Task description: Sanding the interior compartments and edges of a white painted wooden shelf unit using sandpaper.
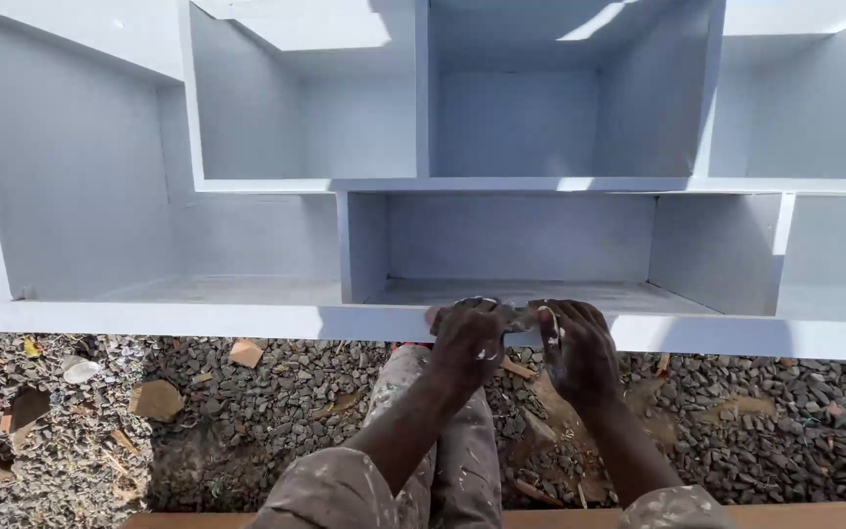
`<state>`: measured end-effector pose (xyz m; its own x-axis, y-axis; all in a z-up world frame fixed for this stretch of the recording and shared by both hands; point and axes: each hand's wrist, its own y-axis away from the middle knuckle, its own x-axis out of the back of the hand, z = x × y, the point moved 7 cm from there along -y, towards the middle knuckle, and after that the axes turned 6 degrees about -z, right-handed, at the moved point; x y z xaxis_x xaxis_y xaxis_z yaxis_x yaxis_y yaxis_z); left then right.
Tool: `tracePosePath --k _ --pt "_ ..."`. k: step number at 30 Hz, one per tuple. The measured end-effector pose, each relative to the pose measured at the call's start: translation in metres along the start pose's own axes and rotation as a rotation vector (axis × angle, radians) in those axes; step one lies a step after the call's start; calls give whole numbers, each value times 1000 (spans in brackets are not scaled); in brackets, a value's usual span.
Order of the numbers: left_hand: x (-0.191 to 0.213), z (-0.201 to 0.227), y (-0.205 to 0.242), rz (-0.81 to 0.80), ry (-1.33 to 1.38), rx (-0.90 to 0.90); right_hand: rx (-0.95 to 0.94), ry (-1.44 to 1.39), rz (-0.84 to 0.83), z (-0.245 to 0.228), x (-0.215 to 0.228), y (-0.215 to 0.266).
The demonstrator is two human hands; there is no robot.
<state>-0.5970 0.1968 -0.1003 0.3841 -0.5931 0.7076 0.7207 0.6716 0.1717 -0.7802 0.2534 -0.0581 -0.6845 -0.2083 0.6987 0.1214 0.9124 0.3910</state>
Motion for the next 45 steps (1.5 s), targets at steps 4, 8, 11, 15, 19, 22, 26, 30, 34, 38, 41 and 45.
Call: tracePosePath --k 4,8,11,15,19,22,26,30,34,38,41,45 --pt "23 40 -38 250 484 -146 -39 -11 -6 36 36 12" --pt "131 -71 29 260 605 -189 -22 -23 -95 28 55 17" --pt "225 -146 79 -136 1053 407 -78 144 -99 20 36 1" --pt "198 -158 80 -116 912 491 -54 153 -153 12 49 5" --pt "148 -78 27 -210 52 359 106 92 -203 33 83 8" --pt "79 20 -20 -42 202 184 196 102 -162 70 111 31" --pt "-62 215 -113 -146 128 132 297 137 -61 158 186 88" --pt "-165 370 -209 -311 54 131 142 240 48 302 296 129" --pt "-185 379 -225 -189 160 70 51 364 69 452 355 150" --pt "-125 302 -187 -37 431 4 3 650 226 539 386 175" --pt "-102 319 -200 -11 364 -51 -38 636 300 551 382 172" --pt "-183 441 -263 130 409 -172 -86 459 376 495 403 170"
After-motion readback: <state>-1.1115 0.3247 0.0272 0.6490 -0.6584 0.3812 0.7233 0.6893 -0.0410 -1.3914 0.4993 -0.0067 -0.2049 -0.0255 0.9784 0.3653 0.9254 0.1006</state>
